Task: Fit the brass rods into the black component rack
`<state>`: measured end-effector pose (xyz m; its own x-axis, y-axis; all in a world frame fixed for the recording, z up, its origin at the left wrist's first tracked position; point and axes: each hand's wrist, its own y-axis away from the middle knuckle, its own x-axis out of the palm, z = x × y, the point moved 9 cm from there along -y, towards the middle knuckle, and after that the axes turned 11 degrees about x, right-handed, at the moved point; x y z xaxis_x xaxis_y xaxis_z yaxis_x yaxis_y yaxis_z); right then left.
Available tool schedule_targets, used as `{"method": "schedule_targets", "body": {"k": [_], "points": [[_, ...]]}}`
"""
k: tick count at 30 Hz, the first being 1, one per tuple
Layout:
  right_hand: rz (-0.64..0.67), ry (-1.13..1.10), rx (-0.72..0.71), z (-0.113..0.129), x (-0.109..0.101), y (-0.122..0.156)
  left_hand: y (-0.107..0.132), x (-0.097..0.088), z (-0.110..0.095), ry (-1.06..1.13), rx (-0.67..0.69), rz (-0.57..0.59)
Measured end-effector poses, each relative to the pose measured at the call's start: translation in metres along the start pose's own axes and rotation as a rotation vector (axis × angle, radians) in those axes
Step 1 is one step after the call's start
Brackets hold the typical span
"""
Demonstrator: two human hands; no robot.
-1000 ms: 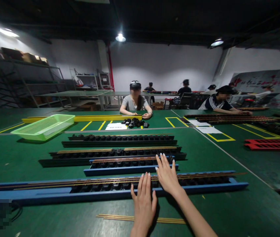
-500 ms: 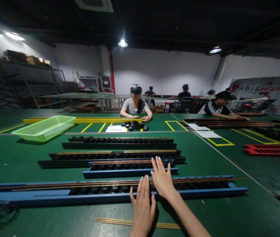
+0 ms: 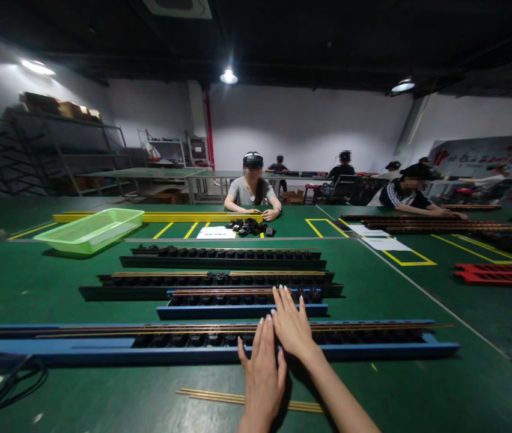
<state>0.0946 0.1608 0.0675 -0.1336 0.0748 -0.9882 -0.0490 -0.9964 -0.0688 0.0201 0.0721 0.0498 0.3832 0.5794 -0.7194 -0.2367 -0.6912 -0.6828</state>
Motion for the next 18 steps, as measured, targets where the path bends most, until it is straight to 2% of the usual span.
{"method": "schedule_targets", "body": {"k": [5, 11, 13, 16, 18], "points": [[0.015, -0.012, 0.008, 0.000, 0.000, 0.000, 0.000, -0.003, 0.002, -0.003, -0.014, -0.026], [0.027, -0.040, 0.004, -0.002, 0.004, -0.002, -0.005, -0.003, 0.007, -0.004, 0.049, 0.047], [0.026, -0.046, 0.000, -0.003, 0.006, -0.003, -0.019, -0.008, 0.013, -0.017, 0.014, 0.049], [0.031, -0.052, 0.000, -0.004, 0.010, -0.004, -0.053, -0.019, 0.022, -0.086, -0.053, 0.013], [0.036, -0.057, 0.004, -0.005, 0.012, -0.005, -0.074, -0.019, 0.027, -0.142, -0.087, 0.018]]}}
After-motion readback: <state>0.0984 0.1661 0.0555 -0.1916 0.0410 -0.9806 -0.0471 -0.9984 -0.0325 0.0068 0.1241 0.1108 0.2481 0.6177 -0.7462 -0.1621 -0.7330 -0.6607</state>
